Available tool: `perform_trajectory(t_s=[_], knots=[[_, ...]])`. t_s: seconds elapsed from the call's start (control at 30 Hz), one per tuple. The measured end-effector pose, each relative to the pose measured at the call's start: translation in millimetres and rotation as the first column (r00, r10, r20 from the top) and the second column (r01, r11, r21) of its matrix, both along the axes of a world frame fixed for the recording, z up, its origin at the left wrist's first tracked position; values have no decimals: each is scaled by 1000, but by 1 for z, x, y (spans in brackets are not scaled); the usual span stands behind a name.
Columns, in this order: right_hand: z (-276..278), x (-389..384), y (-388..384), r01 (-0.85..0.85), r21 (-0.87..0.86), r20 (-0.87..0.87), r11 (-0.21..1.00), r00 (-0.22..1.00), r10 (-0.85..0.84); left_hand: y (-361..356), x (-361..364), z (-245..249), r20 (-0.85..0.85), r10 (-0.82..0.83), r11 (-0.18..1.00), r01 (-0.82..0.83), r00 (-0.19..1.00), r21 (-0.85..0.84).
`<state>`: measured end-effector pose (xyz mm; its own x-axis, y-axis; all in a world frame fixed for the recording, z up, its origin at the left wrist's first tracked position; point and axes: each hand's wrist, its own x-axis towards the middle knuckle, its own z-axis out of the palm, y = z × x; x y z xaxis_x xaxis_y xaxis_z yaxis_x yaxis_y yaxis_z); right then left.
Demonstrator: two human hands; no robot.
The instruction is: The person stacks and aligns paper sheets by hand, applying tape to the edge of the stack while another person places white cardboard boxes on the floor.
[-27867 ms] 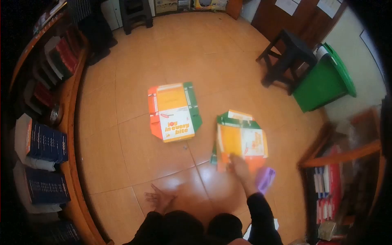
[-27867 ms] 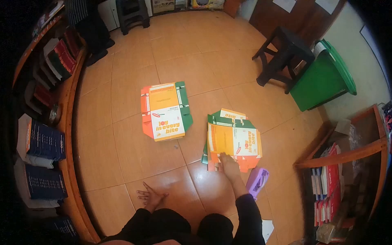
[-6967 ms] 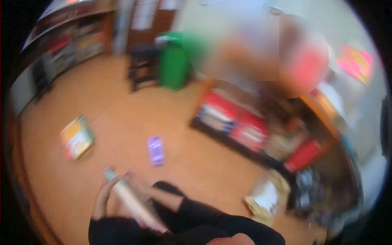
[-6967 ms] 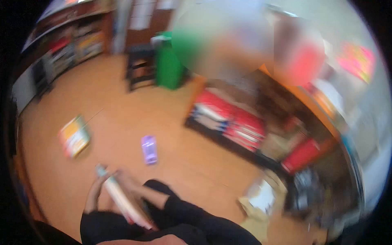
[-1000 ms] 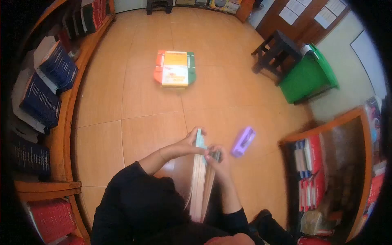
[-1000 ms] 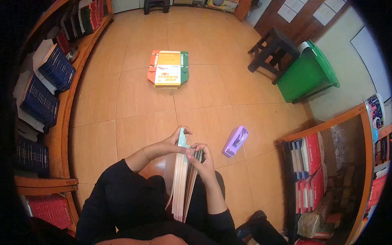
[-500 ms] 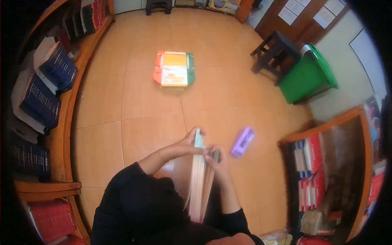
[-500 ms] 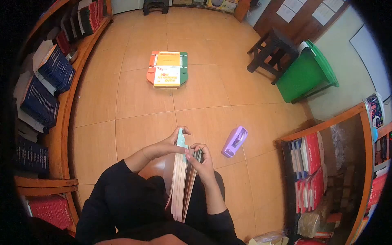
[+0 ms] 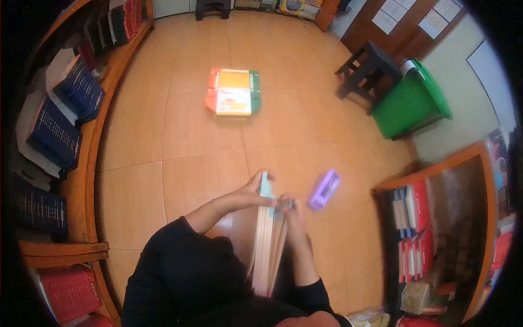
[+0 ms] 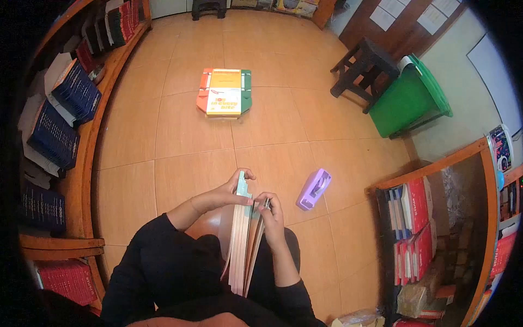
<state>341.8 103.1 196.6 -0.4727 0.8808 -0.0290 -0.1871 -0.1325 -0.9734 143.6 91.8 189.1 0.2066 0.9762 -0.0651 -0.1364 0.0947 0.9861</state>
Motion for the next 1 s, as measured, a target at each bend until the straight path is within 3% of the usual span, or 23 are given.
perform_trajectory(t_s=[0.17, 0.27, 1.0], knots=[[8, -6, -2, -19, 58, 85, 998, 996, 14, 1, -1, -4, 34, -24, 1000, 25, 999, -12], [11, -7, -3, -24, -11, 64, 1000, 998, 25, -1, -2, -1, 60, -22, 999, 24, 998, -28], [11, -4, -2, 3, 12, 55, 1000, 998, -3, 2, -4, -10, 13, -28, 1000, 28, 1000, -12]])
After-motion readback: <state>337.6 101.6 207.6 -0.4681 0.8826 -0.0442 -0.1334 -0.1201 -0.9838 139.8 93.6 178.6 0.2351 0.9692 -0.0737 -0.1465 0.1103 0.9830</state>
